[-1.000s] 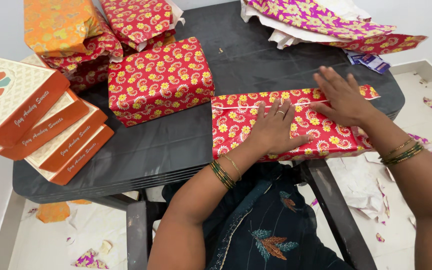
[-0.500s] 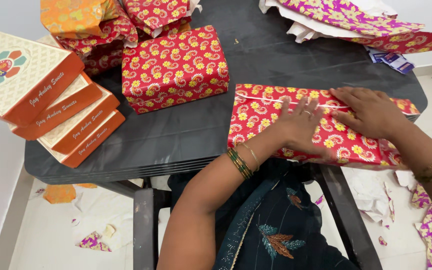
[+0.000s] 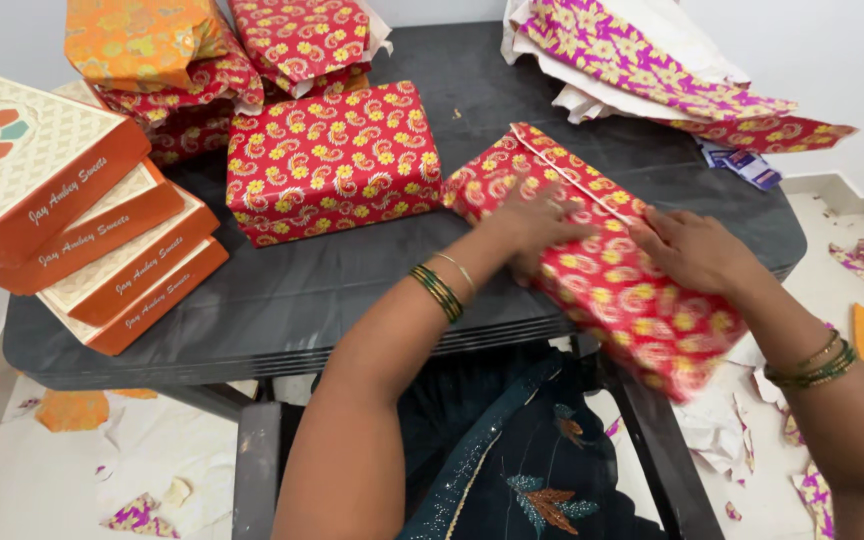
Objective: The person wraps a rectangular box with red floral wrapping paper, folding the edges and smoothing the surface. They then place the wrapped box on the table and begin wrapping a second box in the same manner.
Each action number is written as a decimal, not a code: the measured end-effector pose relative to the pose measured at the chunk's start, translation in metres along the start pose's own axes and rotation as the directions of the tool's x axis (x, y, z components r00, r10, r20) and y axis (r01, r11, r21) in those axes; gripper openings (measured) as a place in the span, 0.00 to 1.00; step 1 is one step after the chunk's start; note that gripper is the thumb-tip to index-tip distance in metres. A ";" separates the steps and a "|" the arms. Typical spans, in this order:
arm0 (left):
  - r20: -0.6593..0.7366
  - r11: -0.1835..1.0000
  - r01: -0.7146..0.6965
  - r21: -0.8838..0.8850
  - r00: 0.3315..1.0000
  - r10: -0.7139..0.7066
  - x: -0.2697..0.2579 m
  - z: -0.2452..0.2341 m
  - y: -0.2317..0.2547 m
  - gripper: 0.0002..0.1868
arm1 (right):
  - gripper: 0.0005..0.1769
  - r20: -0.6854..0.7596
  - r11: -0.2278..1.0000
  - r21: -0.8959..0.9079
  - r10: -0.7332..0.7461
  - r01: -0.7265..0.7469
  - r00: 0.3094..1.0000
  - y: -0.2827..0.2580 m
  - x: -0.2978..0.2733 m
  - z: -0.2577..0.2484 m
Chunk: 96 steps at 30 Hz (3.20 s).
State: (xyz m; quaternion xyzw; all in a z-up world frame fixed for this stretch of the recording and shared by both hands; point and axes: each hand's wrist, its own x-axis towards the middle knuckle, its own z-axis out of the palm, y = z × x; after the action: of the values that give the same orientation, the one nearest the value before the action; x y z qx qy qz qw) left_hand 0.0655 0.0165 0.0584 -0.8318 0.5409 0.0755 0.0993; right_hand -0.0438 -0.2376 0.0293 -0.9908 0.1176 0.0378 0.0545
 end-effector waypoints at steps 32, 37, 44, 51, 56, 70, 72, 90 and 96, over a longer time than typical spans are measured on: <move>-0.642 0.979 0.166 -0.120 0.739 -0.204 0.035 0.105 -0.107 0.23 | 0.24 -0.401 0.959 0.264 0.014 0.101 0.916 -0.064 -0.016 0.033; -0.686 0.990 0.138 0.019 0.723 -0.088 -0.004 0.108 -0.072 0.27 | 0.17 -0.469 0.915 0.397 0.132 0.075 0.873 -0.075 -0.029 0.033; -0.597 0.861 -0.252 -0.443 0.799 -0.073 -0.063 0.102 -0.034 0.28 | 0.08 -0.652 0.969 0.116 -0.093 0.219 0.753 -0.078 -0.030 0.041; -0.027 0.899 0.141 -0.415 0.986 -0.167 -0.057 0.030 -0.022 0.22 | 0.08 -0.689 0.959 0.089 -0.136 0.269 0.712 -0.075 -0.034 0.050; -0.292 0.883 0.005 -0.470 0.943 -0.161 -0.021 0.014 0.023 0.42 | 0.08 -0.716 0.968 0.047 -0.140 0.247 0.684 -0.075 -0.032 0.060; -0.436 0.908 0.099 -0.406 0.853 -0.288 0.007 0.048 0.054 0.39 | 0.34 -0.510 0.755 0.500 -0.140 0.425 0.849 -0.037 -0.054 0.063; -0.424 0.914 0.115 -0.389 0.858 -0.289 0.007 0.046 0.056 0.39 | 0.35 -0.549 0.820 0.380 -0.173 0.428 0.818 -0.039 -0.055 0.065; -0.561 0.918 0.227 -0.325 0.735 -0.380 0.022 0.060 0.082 0.21 | 0.34 -0.215 0.966 0.152 0.237 -0.208 0.947 -0.061 -0.070 0.057; -0.512 0.906 0.243 -0.346 0.760 -0.399 0.023 0.057 0.081 0.19 | 0.29 -0.001 0.964 0.199 0.183 -0.179 0.983 -0.044 -0.067 0.054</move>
State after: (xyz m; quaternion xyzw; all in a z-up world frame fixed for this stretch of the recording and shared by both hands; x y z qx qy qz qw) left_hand 0.0000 -0.0216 -0.0093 -0.9019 0.3787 -0.1257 -0.1656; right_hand -0.1014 -0.1740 -0.0139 -0.9660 0.2112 0.0210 0.1479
